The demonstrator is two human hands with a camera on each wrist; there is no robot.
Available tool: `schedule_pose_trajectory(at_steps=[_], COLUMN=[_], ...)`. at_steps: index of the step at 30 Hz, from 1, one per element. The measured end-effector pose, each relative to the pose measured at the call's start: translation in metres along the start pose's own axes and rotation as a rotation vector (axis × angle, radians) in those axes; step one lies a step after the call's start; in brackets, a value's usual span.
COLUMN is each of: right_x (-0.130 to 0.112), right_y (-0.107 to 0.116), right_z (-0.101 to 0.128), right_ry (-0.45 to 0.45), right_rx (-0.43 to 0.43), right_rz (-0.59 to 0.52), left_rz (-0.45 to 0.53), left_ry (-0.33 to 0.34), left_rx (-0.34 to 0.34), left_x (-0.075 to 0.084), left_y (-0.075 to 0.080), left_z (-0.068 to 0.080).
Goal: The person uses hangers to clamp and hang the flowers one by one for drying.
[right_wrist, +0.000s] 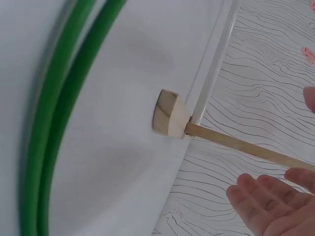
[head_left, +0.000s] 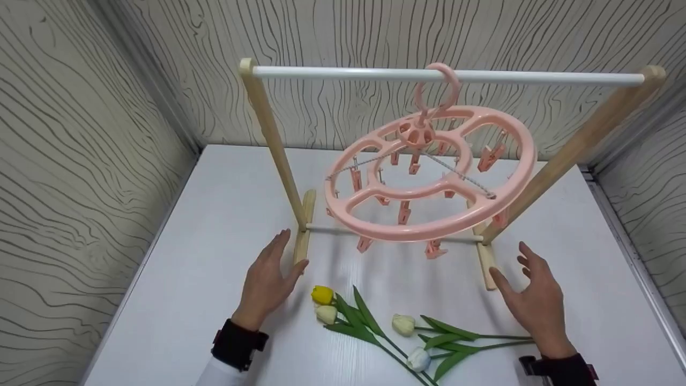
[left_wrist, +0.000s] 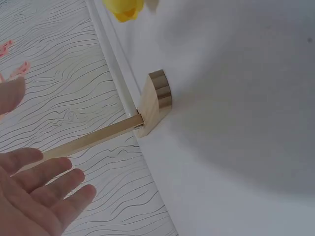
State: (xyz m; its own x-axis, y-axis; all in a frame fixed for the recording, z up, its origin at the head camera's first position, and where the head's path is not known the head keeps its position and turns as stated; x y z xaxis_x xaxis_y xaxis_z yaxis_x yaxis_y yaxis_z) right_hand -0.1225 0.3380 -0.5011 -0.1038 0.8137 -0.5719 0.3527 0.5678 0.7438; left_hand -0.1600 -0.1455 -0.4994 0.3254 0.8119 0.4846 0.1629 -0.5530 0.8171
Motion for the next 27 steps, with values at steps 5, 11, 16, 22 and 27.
schedule_pose_trajectory(at_steps=[5,11,16,22,27], right_x=[-0.003,-0.003,0.002,0.008,0.013], right_y=[0.006,0.008,0.002,-0.009,-0.014], right_z=[-0.017,-0.044,-0.063,-0.074,-0.080], right_ry=[0.013,-0.034,-0.124,-0.191,-0.220], right_rx=[0.133,0.211,0.225,0.249,0.266], right_rz=[-0.183,-0.292,-0.340,-0.354,-0.375], left_rz=[0.176,0.411,0.551,0.628,0.647], left_ry=[0.067,0.106,0.141,0.137,0.153], left_rx=[0.076,0.210,0.271,0.290,0.325], left_x=[-0.004,-0.010,-0.017,-0.021,-0.022], left_y=[0.008,0.011,0.005,-0.005,-0.008], left_z=[-0.019,-0.042,-0.059,-0.075,-0.083])
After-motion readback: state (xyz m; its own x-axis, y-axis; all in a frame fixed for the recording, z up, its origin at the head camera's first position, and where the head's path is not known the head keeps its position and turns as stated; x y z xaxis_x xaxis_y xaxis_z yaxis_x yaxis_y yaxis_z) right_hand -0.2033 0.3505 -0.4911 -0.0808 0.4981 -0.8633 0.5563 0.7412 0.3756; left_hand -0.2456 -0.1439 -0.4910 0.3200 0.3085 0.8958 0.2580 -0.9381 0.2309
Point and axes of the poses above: each hand's wrist, its own z-axis away from the middle knuckle, its own y-axis out of the back of the hand, x = y × z, the point moved 6 cm from there along -z, towards the middle knuckle, and after that the axes turned 8 degrees about -x, right-handed, at the moved point
